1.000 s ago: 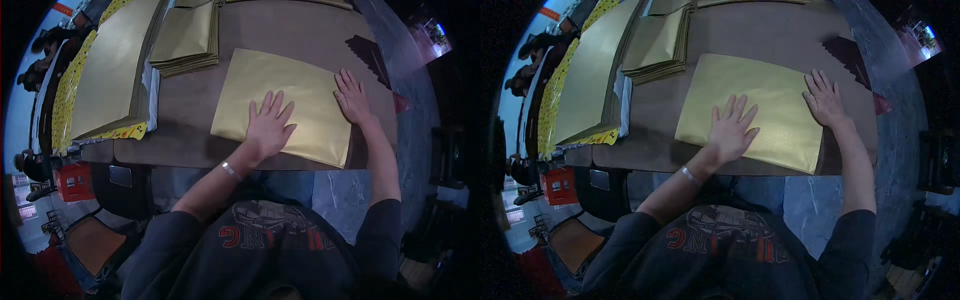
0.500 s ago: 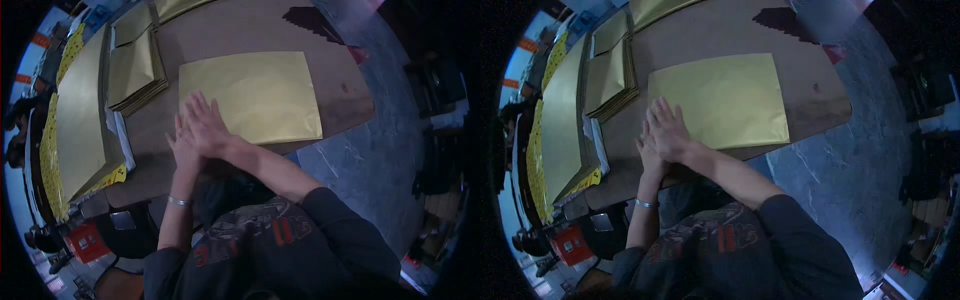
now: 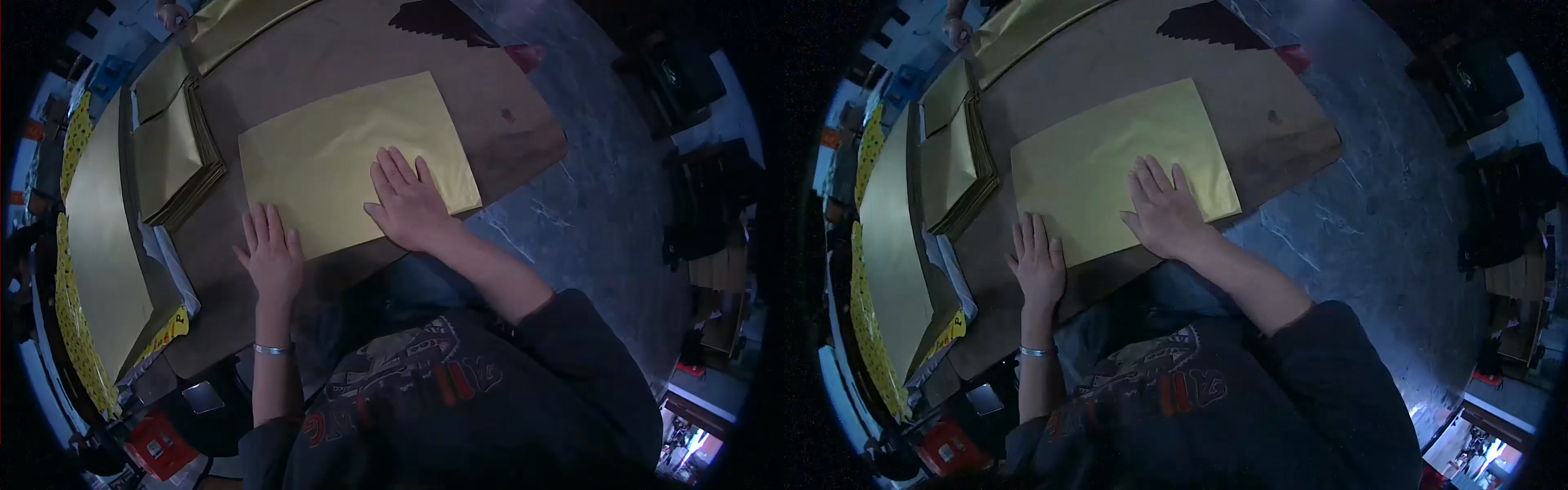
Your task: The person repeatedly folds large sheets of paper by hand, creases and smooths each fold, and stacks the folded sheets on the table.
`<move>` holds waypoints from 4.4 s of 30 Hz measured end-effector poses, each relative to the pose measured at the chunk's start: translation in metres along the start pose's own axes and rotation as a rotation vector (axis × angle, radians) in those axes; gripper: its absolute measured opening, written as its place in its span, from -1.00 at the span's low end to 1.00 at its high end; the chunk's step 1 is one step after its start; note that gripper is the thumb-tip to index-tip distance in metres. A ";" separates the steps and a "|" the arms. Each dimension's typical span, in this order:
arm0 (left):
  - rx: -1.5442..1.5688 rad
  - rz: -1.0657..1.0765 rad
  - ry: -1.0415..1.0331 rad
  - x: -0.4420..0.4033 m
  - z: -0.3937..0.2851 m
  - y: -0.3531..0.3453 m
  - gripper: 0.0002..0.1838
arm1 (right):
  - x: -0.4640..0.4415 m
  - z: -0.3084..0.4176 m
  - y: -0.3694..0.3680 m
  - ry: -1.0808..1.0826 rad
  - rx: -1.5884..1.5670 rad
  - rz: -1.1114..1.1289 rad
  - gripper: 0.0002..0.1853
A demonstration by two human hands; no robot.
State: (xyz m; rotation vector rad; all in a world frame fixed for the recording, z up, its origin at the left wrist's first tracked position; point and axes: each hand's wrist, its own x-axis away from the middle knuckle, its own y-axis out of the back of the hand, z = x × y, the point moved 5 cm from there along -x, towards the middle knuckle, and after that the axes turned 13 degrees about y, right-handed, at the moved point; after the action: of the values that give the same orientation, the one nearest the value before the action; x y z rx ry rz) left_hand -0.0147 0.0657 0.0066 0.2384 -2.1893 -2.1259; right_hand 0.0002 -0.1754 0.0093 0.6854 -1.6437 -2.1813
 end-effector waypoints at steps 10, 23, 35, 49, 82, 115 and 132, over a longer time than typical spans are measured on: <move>-0.003 0.007 0.019 0.000 -0.001 0.002 -0.39 | 0.067 -0.065 0.026 -0.221 0.112 0.170 -0.24; 0.253 0.028 -0.554 0.020 -0.017 0.066 -0.58 | 0.068 -0.066 0.072 -0.164 0.131 0.079 -0.28; 0.216 -0.019 -0.619 0.001 0.005 0.055 -0.76 | -0.035 0.086 0.022 0.382 -0.171 -0.100 -0.54; 1.778 0.559 -0.144 -0.108 0.031 0.032 0.19 | -0.072 0.013 0.226 0.153 -0.449 -0.424 -0.83; 0.655 0.246 -0.548 0.053 0.005 0.026 -0.83 | 0.089 -0.065 0.045 0.556 -0.026 0.091 -0.58; 0.507 0.154 0.051 -0.018 -0.013 0.036 -0.70 | 0.022 -0.059 0.050 -0.144 -0.087 -0.313 -0.83; 0.516 0.128 0.019 -0.025 -0.009 0.037 -0.66 | 0.010 -0.063 0.053 -0.144 -0.105 -0.238 -0.75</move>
State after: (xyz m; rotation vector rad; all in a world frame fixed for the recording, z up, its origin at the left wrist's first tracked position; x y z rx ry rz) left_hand 0.0095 0.0616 0.0454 0.1407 -2.6218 -1.4565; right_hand 0.0252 -0.2465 0.0442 0.7431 -1.5695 -2.5192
